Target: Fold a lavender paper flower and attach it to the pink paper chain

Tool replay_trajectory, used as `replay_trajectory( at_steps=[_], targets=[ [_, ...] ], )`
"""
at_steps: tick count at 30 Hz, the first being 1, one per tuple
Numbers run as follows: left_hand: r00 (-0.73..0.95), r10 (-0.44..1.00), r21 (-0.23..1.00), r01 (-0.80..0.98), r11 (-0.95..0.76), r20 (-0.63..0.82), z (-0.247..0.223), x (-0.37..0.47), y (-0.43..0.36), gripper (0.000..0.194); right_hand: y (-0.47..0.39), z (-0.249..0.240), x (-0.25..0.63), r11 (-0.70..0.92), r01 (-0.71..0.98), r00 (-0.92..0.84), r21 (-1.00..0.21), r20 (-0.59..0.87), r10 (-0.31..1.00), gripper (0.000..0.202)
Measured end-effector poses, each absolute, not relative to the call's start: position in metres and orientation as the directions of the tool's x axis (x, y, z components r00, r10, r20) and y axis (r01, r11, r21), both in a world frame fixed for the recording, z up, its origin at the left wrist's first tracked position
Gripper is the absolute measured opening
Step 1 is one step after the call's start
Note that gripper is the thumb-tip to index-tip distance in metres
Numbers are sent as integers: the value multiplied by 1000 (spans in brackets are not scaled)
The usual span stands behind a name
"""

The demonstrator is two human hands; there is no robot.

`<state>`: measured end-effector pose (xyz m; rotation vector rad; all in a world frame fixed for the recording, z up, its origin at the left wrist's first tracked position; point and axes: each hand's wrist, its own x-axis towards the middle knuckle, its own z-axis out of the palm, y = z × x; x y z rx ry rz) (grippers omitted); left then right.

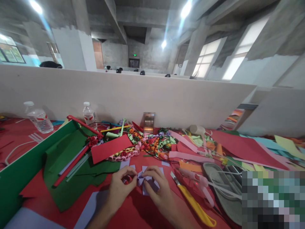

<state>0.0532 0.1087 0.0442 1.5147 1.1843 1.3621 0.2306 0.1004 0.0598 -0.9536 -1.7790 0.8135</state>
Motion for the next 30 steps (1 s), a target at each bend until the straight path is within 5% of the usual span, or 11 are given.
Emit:
replay_trajectory(
  at_steps=[18, 30],
  targets=[
    [87, 920, 890, 235, -391, 382, 47, 51, 107, 18, 103, 49, 222, 236, -11, -105, -972, 236, 966, 24],
    [135, 972, 977, 69, -203, 193, 47, 51, 110, 22, 106, 50, 224, 254, -11, -79, -967, 254, 964, 23]
  ],
)
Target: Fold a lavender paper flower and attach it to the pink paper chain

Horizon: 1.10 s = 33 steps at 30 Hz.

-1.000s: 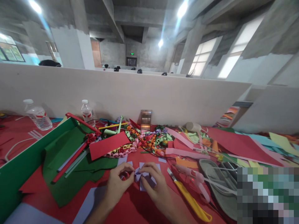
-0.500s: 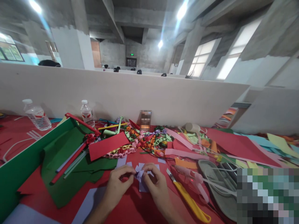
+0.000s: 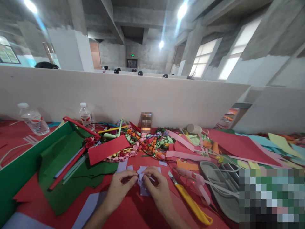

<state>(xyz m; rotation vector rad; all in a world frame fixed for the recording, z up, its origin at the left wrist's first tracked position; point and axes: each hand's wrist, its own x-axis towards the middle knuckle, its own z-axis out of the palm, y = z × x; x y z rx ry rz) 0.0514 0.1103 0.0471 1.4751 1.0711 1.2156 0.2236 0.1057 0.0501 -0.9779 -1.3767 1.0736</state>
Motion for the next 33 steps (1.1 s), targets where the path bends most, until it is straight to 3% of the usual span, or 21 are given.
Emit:
replay_trajectory(
  at_steps=[9, 23, 29, 33],
  targets=[
    [61, 994, 996, -1, -87, 87, 42, 54, 112, 21, 105, 49, 223, 236, 11, -112, -972, 233, 966, 25],
    [30, 989, 989, 25, -147, 146, 42, 56, 112, 18, 100, 55, 224, 364, 205, -170, -908, 334, 927, 16],
    [7, 999, 994, -108, -30, 31, 35, 53, 115, 33, 106, 50, 224, 200, -12, -49, -980, 200, 978, 32],
    [-12, 1000, 984, -178, 24, -26, 32, 55, 116, 36, 113, 42, 225, 92, -143, -75, -985, 104, 992, 40]
  ],
)
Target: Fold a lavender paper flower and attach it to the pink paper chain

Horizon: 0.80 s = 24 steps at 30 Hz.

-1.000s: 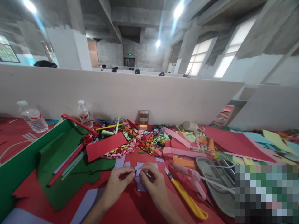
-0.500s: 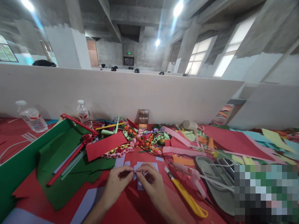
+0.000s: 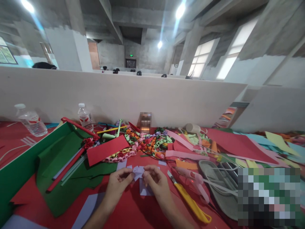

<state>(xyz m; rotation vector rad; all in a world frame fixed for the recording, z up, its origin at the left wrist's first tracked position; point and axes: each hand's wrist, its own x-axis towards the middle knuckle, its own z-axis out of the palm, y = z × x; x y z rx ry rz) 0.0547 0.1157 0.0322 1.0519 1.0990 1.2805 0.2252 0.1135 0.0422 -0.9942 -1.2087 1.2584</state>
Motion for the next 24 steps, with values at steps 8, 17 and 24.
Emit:
replay_trajectory(
  at_steps=[8, 17, 24],
  targets=[
    [-19, 1000, 978, -208, 4, -8, 27, 56, 116, 36, 110, 43, 223, 97, -110, -72, -989, 105, 992, 34],
    [198, 951, 752, -582, 309, -237, 37, 60, 107, 27, 102, 45, 222, 211, 47, -135, -976, 204, 970, 17],
    [230, 932, 691, -625, 363, -281, 31, 58, 106, 24, 100, 47, 220, 293, 144, -161, -945, 270, 949, 5]
  ],
)
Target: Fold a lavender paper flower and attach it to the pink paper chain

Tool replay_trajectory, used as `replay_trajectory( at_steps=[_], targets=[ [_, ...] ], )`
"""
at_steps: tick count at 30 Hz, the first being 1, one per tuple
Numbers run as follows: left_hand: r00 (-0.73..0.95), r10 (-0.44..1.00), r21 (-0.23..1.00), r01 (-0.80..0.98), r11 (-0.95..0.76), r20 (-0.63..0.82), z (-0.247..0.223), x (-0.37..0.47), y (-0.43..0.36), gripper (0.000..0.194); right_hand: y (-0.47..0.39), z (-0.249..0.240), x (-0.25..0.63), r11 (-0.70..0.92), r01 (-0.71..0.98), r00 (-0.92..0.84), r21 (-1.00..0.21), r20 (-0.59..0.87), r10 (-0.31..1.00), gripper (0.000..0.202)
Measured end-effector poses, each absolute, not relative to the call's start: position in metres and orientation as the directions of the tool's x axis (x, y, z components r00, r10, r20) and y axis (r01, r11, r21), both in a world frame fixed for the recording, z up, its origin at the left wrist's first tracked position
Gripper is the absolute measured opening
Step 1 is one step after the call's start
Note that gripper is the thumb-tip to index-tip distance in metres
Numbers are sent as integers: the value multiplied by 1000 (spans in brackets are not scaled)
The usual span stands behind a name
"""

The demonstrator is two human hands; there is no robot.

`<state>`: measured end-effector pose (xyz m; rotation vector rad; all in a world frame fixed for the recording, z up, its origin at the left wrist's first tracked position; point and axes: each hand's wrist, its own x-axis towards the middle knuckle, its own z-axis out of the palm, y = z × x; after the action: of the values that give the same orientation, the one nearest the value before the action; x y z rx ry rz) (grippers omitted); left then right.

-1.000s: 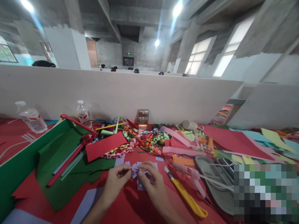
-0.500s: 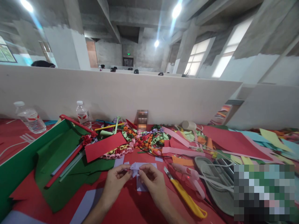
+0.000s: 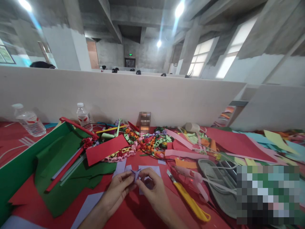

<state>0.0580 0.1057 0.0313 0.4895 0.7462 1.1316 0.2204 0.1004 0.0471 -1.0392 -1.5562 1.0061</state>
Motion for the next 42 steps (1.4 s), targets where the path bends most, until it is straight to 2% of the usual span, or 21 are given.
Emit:
replay_trajectory(
  at_steps=[11, 17, 24, 30, 32, 36, 39, 42],
  targets=[
    [217, 913, 636, -661, 398, -345, 38, 58, 106, 29, 99, 50, 221, 363, 206, -179, -909, 330, 927, 10],
    [173, 919, 669, -640, 377, -353, 39, 57, 106, 33, 98, 52, 225, 423, 278, -194, -862, 381, 904, 13],
    [139, 949, 742, -595, 310, -284, 48, 59, 108, 32, 99, 53, 224, 358, 294, -158, -886, 325, 932, 15],
    [48, 966, 794, -561, 236, -254, 46, 58, 109, 31, 101, 50, 223, 267, 180, -108, -947, 251, 962, 16],
    [-20, 978, 857, -486, 170, -206, 44, 57, 111, 28, 101, 49, 222, 233, 106, -99, -967, 223, 970, 21],
    [-69, 998, 978, -207, -27, 13, 40, 54, 114, 15, 104, 48, 220, 153, -50, -108, -987, 158, 982, 31],
    [-76, 989, 988, -77, -131, 125, 38, 54, 113, 11, 106, 46, 220, 109, -123, -115, -986, 123, 986, 35],
    [-67, 980, 982, 11, -188, 189, 38, 55, 110, 10, 108, 44, 222, 109, -128, -80, -986, 119, 990, 38]
  ],
)
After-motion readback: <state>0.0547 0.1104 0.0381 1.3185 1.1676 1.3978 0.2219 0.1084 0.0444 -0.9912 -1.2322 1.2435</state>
